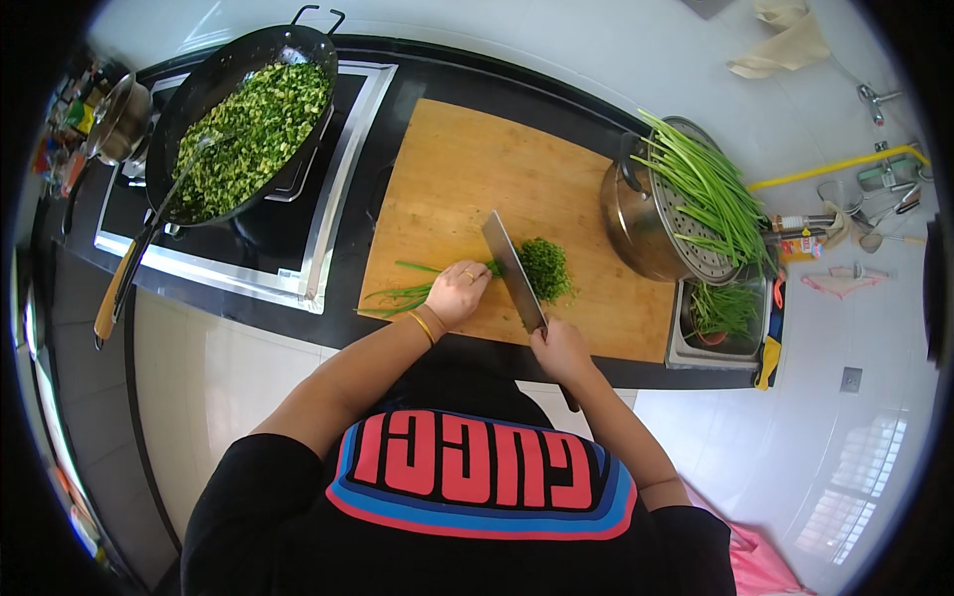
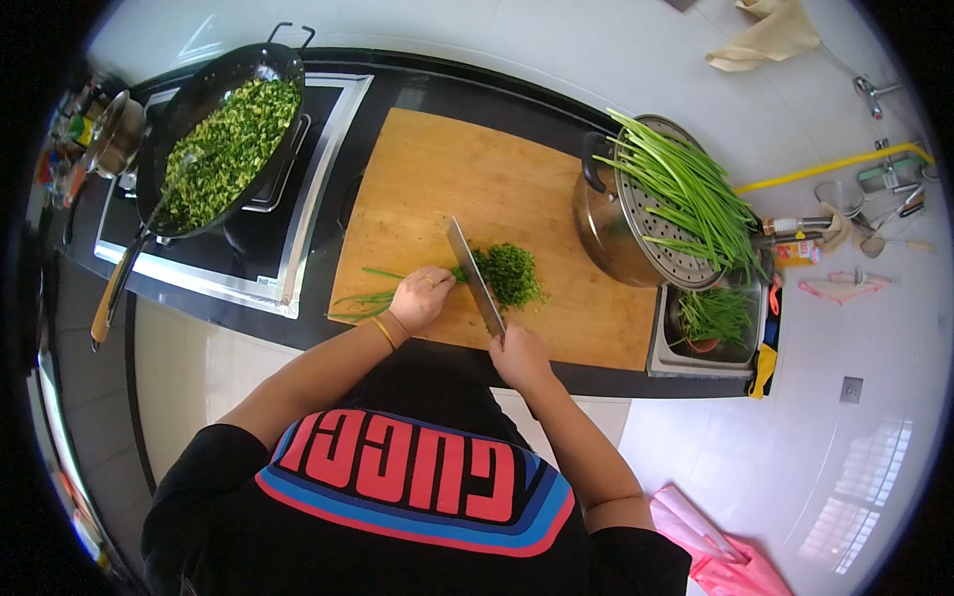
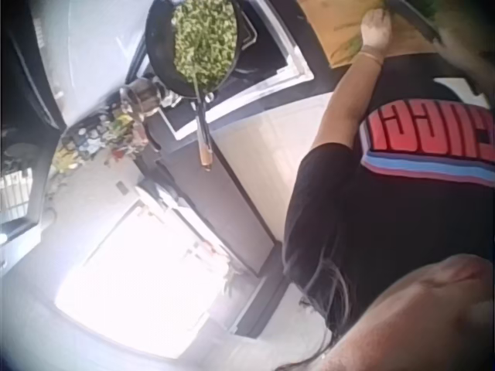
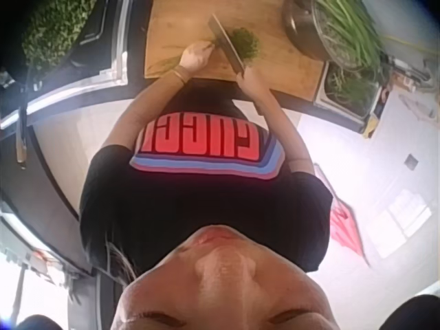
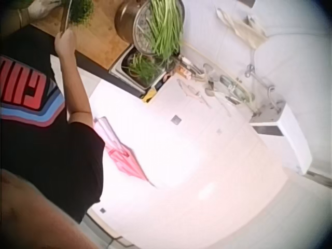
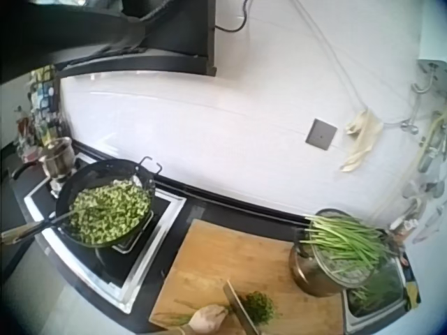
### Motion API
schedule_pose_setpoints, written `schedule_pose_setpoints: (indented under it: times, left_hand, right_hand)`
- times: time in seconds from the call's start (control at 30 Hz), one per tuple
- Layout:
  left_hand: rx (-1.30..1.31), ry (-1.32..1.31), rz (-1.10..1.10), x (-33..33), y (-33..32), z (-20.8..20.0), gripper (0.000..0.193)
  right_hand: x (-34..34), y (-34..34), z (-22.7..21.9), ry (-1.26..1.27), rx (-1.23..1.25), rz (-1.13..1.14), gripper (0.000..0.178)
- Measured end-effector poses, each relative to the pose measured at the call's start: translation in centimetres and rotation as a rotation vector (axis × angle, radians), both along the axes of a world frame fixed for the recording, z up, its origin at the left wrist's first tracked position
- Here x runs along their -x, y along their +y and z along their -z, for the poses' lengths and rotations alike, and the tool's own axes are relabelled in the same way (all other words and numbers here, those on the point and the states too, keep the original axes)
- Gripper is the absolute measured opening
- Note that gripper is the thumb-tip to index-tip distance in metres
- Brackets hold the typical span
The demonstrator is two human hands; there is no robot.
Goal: The person chops a bundle of green onions into small pieces on a wooden cutting board using a large cleaver. The chopped pieces accumulate on the board as the person works through the bundle.
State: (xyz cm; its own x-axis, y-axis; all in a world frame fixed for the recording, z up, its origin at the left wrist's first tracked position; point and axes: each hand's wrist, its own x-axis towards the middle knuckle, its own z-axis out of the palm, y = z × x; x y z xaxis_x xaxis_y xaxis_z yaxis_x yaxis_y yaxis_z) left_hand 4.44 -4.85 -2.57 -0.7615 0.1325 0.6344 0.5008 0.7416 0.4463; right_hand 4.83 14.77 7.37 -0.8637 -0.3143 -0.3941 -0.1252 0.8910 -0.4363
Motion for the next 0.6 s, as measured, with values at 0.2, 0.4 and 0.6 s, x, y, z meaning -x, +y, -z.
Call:
schedule_pose_setpoints:
  times: [0.2,0.4,0.6]
  left_hand:
    - [-0.013,0.013,0.01,0.1,0.0,0.1,0.012]
    - [0.074,-0.014,0.018,0.1,-0.1,-0.3,0.011]
    - [0.137,-0.059,0.001,-0.2,0.1,-0.6,0.011]
  right_hand:
    - [1.2,-3.2,3.1,0.089,0.085,0.083,0.022]
    - [2.8,-2.2,3.5,0.048,0.225,0.193,0.02]
    - [0.4,-0.9,-0.7,-0.008,0.037,0.068,0.023]
